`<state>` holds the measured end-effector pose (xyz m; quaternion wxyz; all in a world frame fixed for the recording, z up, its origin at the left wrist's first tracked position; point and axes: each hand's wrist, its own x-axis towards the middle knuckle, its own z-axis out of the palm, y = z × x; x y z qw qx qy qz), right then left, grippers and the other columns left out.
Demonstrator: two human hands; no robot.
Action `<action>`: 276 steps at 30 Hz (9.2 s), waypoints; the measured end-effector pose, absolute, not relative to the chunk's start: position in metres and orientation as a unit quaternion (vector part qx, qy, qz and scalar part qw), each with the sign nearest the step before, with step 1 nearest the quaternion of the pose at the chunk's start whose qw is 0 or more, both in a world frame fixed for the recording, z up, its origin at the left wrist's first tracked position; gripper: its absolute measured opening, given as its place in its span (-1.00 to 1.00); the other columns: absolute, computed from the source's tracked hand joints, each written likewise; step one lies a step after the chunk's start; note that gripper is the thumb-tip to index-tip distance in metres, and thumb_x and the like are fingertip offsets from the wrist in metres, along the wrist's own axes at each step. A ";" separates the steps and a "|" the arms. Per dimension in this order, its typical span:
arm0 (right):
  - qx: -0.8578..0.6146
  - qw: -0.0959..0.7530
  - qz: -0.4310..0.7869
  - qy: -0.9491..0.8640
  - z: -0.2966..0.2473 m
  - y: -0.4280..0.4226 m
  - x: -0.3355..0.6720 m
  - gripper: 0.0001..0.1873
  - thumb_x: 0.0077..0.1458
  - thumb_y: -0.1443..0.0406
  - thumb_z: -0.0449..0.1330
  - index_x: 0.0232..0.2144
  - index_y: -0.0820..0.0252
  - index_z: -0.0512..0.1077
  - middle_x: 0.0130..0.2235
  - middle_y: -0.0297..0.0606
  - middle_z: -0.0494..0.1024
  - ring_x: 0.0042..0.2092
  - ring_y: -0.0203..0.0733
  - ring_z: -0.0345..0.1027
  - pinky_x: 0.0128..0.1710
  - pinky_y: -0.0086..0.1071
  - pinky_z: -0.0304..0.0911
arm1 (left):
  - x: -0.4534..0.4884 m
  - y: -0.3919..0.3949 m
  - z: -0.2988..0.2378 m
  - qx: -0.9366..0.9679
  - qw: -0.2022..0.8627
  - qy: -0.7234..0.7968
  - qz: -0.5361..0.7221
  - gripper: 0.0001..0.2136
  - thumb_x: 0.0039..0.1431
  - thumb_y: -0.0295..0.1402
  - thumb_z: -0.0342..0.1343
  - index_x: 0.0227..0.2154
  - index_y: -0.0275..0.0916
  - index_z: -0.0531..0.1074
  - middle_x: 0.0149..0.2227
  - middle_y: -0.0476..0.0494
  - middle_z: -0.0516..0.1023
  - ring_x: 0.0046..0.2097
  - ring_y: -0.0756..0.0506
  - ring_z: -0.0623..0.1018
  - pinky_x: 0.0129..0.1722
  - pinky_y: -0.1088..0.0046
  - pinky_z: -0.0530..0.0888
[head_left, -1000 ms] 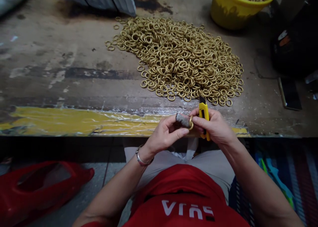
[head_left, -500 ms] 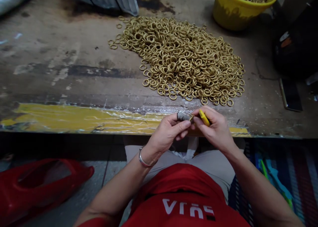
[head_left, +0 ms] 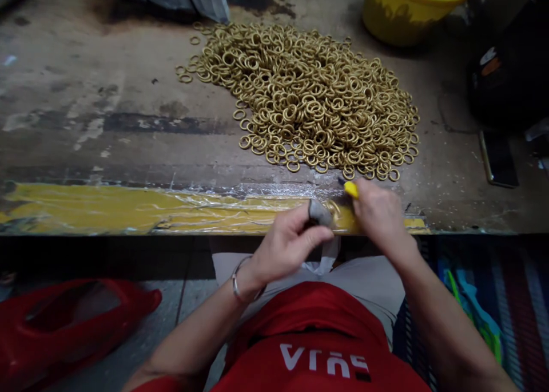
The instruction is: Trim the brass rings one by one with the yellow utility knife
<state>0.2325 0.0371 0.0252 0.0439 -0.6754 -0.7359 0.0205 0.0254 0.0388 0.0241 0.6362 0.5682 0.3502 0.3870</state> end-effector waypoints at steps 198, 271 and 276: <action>-0.522 0.385 0.658 -0.383 0.036 0.046 0.204 -0.57 0.01 -0.01 0.33 -0.51 0.14 0.28 -0.59 -0.53 0.21 -0.63 -0.45 0.01 -0.65 -0.49 -0.05 | 0.045 0.051 -0.001 0.384 0.720 0.413 0.405 -0.71 0.02 -0.17 0.37 -0.39 -0.28 0.46 -0.60 0.10 0.37 -0.62 0.12 0.26 -0.65 0.61 0.19; -0.528 0.332 0.700 -0.348 0.036 0.063 0.212 -0.45 -0.13 -0.08 0.40 -0.63 0.17 0.25 -0.66 -0.50 0.21 -0.68 -0.46 0.02 -0.70 -0.52 -0.08 | 0.042 0.052 0.006 0.554 0.571 0.436 0.422 -0.82 0.13 -0.30 0.33 -0.22 -0.24 0.61 -0.31 -0.07 0.65 -0.32 -0.02 0.55 -0.31 0.51 0.47; -0.579 0.345 0.540 -0.503 0.043 0.049 0.212 -0.54 0.16 -0.06 0.18 -0.55 0.14 0.28 -0.60 -0.45 0.24 -0.58 -0.37 0.06 -0.57 -0.44 0.01 | 0.039 0.053 0.010 0.474 0.650 0.448 0.390 -0.80 0.13 -0.24 0.31 -0.34 -0.30 0.56 -0.58 0.03 0.47 -0.59 0.08 0.36 -0.62 0.60 0.30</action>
